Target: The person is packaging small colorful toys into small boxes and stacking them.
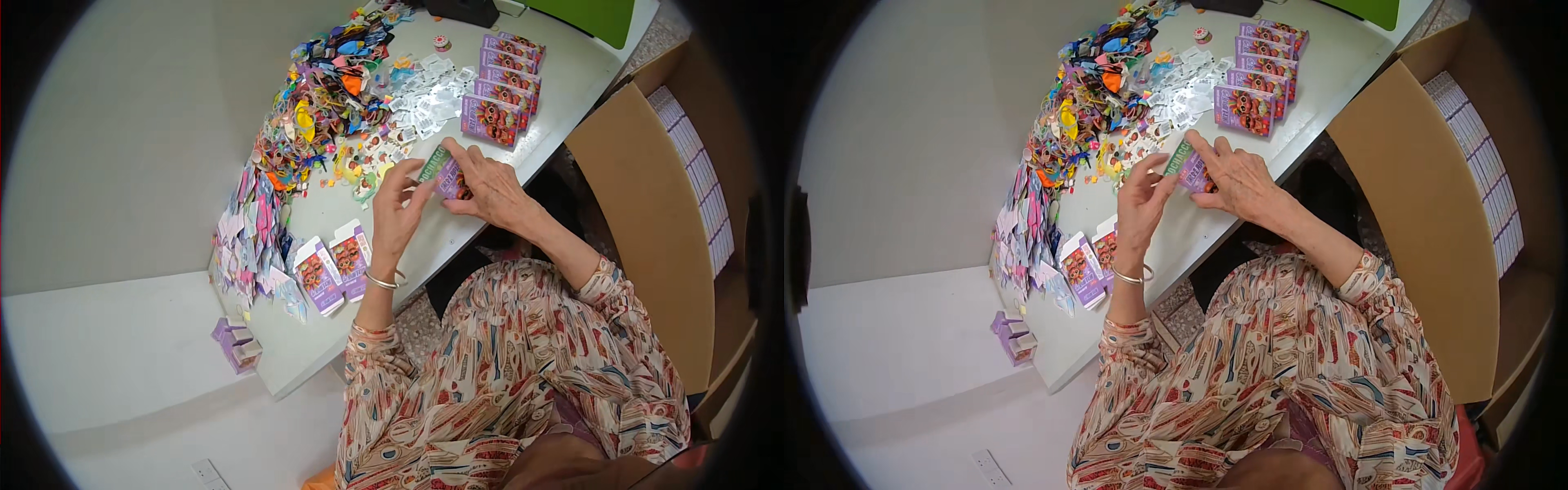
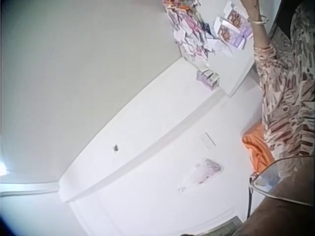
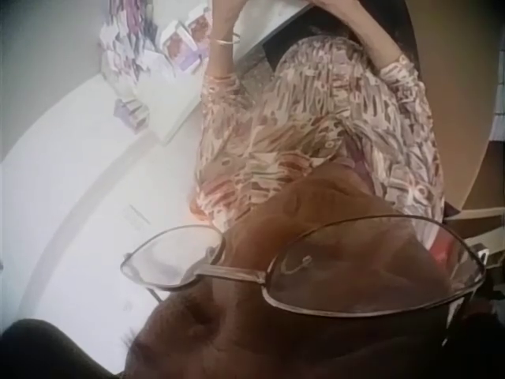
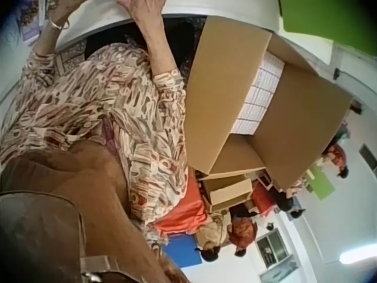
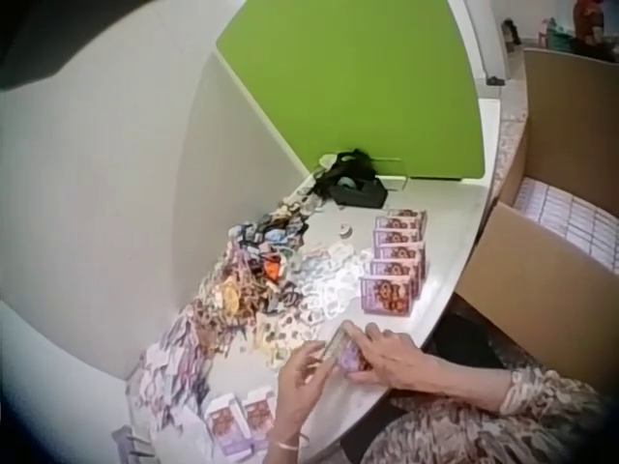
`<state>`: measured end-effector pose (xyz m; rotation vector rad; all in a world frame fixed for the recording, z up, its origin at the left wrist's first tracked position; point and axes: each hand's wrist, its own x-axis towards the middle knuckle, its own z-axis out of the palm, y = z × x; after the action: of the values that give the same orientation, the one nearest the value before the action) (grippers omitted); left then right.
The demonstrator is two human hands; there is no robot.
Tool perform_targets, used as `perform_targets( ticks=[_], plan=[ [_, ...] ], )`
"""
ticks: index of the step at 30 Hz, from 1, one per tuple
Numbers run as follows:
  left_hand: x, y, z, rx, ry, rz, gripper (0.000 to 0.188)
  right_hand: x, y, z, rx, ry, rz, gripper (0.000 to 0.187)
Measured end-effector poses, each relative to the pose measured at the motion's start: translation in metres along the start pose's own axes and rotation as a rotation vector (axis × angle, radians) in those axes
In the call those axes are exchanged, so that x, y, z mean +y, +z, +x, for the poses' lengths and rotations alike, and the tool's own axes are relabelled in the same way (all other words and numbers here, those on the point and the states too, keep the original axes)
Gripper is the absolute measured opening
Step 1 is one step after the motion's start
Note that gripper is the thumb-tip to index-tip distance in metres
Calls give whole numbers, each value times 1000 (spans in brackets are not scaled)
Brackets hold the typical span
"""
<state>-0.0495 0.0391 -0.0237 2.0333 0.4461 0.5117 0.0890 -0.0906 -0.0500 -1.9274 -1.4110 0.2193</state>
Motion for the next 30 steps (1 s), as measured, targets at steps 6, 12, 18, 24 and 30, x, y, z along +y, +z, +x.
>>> perform_targets(
  ticks=[6,12,18,24,30],
  plan=[
    [-4,24,-21,197,-187,-332,39,2,-5,-1,32,-22,21,79],
    [-11,20,-10,102,-228,-171,34,-5,2,-2,1,-17,-49,81],
    [11,26,-10,108,-295,-135,37,-2,0,-3,-7,-17,-45,80],
    [-6,50,-23,352,-158,-331,43,-1,-1,-3,32,17,-31,77],
    [-28,43,-16,176,-162,-249,38,2,-1,0,-44,-85,-59,81]
  ],
)
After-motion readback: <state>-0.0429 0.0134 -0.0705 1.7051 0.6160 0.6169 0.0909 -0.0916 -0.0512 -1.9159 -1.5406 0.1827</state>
